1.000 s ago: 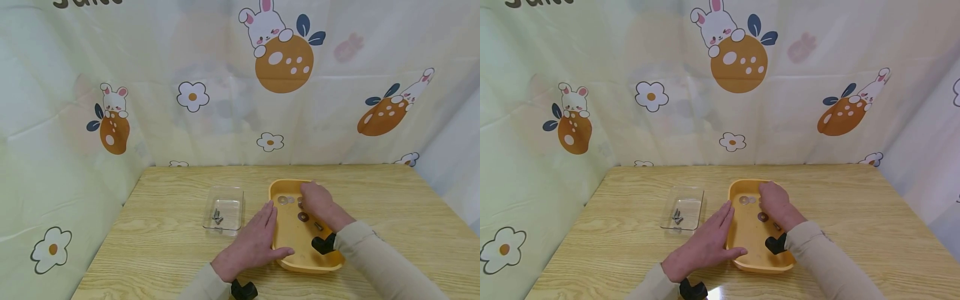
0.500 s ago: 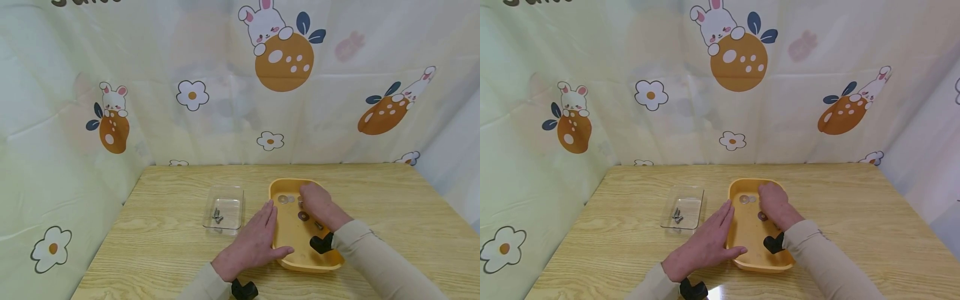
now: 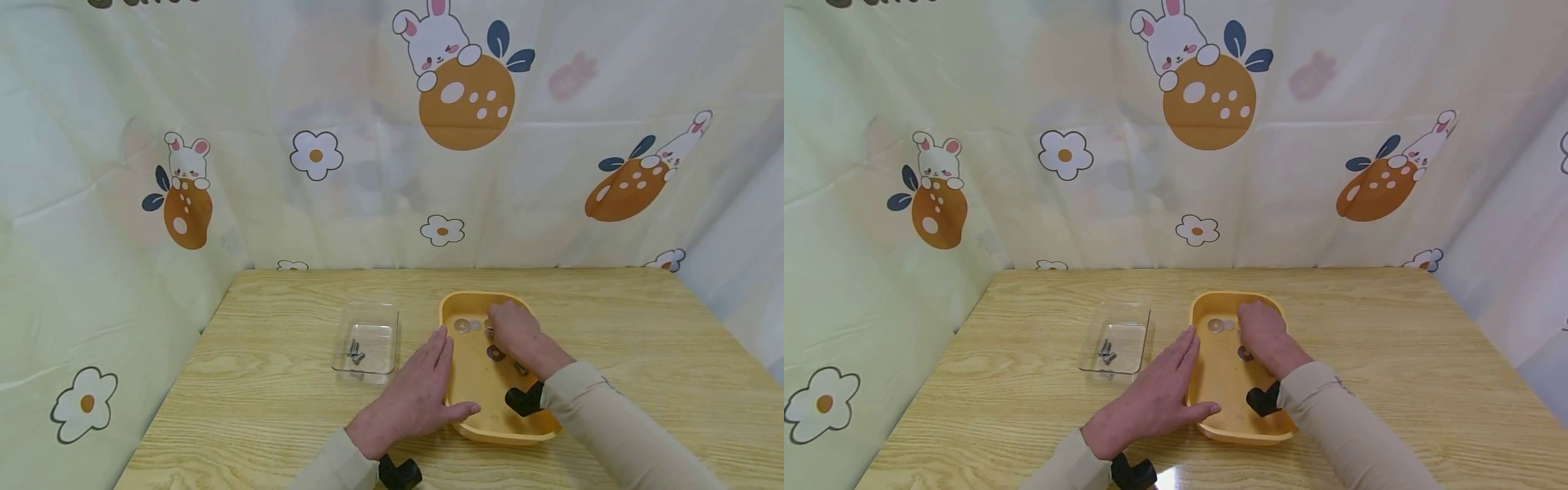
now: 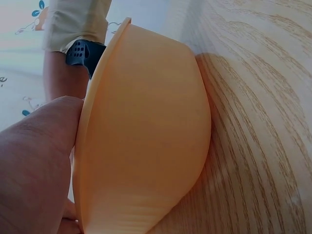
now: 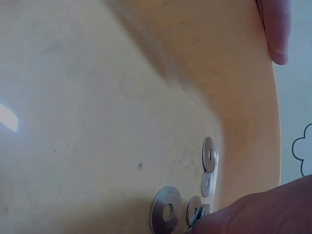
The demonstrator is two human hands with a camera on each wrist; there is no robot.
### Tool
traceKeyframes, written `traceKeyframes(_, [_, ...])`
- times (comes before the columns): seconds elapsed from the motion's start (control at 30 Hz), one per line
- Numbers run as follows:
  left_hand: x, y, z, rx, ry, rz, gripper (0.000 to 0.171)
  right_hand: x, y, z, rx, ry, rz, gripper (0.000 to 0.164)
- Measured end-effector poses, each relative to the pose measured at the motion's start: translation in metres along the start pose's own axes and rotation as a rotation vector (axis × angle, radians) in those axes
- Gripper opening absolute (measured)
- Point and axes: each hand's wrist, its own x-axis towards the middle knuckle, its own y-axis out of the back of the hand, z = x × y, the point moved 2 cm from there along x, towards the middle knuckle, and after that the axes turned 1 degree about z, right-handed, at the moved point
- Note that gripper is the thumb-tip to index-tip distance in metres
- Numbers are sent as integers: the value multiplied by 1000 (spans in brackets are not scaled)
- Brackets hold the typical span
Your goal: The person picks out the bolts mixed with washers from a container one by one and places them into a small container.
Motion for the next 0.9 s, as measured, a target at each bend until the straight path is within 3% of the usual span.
traceKeyframes(0.37, [-1, 1, 0, -1, -4, 3, 101, -1, -2, 1, 62, -6, -11, 19])
traceKeyframes(0.9, [0, 0, 1, 0, -6, 4, 102, 4, -2, 6, 149, -55, -133, 19])
